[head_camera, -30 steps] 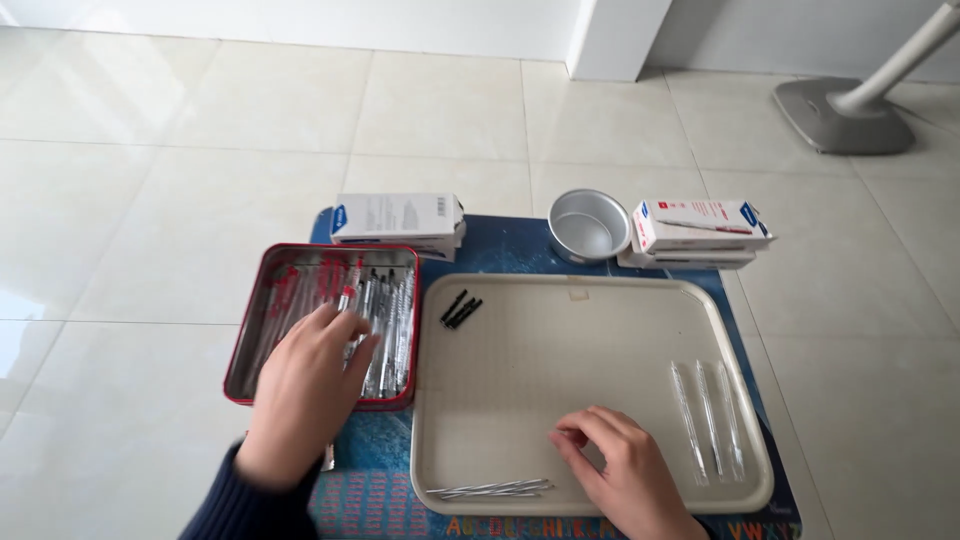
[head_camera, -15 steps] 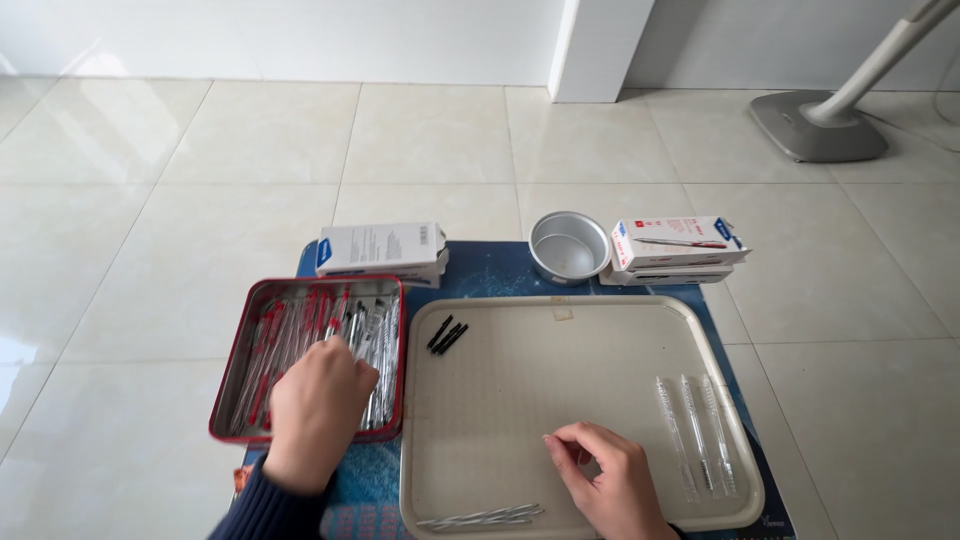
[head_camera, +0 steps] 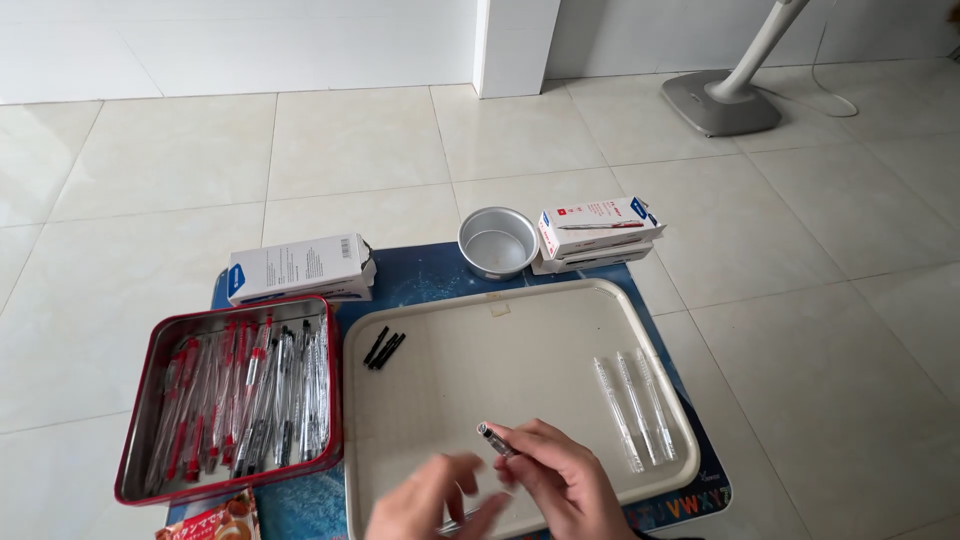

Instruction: Assembling pens by inserting ink refills into barrels and then placing each pen into a plastic sleeve.

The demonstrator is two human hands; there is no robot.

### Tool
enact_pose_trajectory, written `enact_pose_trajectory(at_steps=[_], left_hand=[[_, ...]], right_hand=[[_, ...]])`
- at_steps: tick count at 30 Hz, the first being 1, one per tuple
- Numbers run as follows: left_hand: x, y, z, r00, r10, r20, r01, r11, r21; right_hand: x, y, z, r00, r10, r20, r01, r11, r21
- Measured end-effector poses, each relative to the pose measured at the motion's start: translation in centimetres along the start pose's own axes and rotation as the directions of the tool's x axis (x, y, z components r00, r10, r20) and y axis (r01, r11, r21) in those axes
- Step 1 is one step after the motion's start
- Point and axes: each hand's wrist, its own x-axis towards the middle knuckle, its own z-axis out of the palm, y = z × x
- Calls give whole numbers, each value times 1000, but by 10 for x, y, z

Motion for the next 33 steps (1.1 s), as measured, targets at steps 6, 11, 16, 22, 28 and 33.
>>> enact_pose_trajectory(at_steps=[6, 11, 16, 22, 28, 33], left_hand=[[10, 11, -38, 986, 74, -146, -112, 957, -267], [8, 1, -38, 965, 206, -163, -236, 952, -194], [-5, -20, -27, 985, 104, 141, -74, 976, -205], [-9, -34, -21, 995, 13, 95, -5, 996, -84], [7, -2, -34, 924, 174, -339, -205, 977, -60], [9, -8, -50, 927, 5, -375, -36, 997, -75]], right_hand=[[-7, -5, -16, 926, -57, 373, 143, 967, -208], [-5, 1, -17, 876, -175, 450, 315, 913, -259], [-4, -5, -12, 875, -244, 418, 384, 875, -294], [-4, -2, -8, 888, -262, 377, 384, 875, -296], [-2, 8, -12, 912, -276, 305, 374, 864, -337], [1, 11, -19, 926, -285, 247, 351, 892, -287]])
